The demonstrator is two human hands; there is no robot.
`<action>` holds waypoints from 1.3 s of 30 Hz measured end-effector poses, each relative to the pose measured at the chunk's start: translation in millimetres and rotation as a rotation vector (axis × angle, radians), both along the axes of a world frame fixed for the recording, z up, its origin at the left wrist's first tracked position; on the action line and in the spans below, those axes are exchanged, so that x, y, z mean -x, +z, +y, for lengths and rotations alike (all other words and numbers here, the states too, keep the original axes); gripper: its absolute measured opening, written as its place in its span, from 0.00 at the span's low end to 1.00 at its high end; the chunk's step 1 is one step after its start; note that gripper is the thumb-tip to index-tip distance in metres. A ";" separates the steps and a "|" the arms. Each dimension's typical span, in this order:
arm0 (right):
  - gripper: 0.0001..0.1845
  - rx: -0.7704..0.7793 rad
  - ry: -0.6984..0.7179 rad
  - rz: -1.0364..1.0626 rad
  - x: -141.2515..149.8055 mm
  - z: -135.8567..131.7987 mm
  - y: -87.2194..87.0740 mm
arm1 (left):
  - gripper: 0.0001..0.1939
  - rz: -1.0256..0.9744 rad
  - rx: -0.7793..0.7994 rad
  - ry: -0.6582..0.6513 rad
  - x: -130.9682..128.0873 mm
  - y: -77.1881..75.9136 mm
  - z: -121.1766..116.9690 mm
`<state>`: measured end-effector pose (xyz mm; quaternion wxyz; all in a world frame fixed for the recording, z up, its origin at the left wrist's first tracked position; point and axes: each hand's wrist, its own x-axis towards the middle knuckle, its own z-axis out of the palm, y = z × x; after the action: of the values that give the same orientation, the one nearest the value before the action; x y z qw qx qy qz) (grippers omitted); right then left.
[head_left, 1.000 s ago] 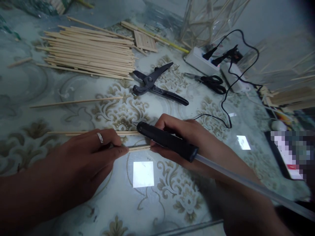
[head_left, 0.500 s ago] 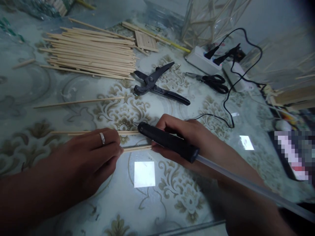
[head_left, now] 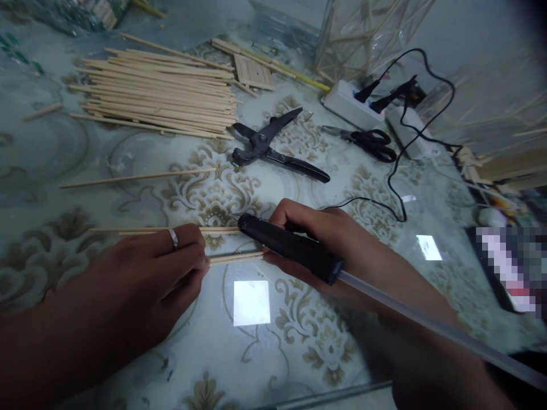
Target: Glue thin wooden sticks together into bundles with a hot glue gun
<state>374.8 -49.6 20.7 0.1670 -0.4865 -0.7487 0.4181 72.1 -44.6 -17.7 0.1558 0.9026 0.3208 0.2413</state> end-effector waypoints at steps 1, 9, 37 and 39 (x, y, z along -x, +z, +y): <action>0.18 -0.001 0.001 -0.001 0.2 0.1 -0.2 | 0.20 -0.009 -0.005 0.006 -0.7 -0.3 -0.1; 0.18 -0.004 0.010 -0.013 -0.2 1.3 -2.4 | 0.16 -0.064 0.005 0.007 -0.3 -3.0 -0.8; 0.19 0.031 -0.020 -0.022 2.9 -2.3 -1.4 | 0.21 0.057 0.076 -0.004 3.3 9.4 5.4; 0.19 0.035 -0.028 -0.019 3.2 -2.2 -1.4 | 0.21 0.041 0.076 -0.008 3.1 9.1 5.6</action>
<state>371.5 -51.8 19.3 0.1573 -0.5037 -0.7359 0.4241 69.1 -39.0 -8.5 0.1841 0.9021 0.3291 0.2100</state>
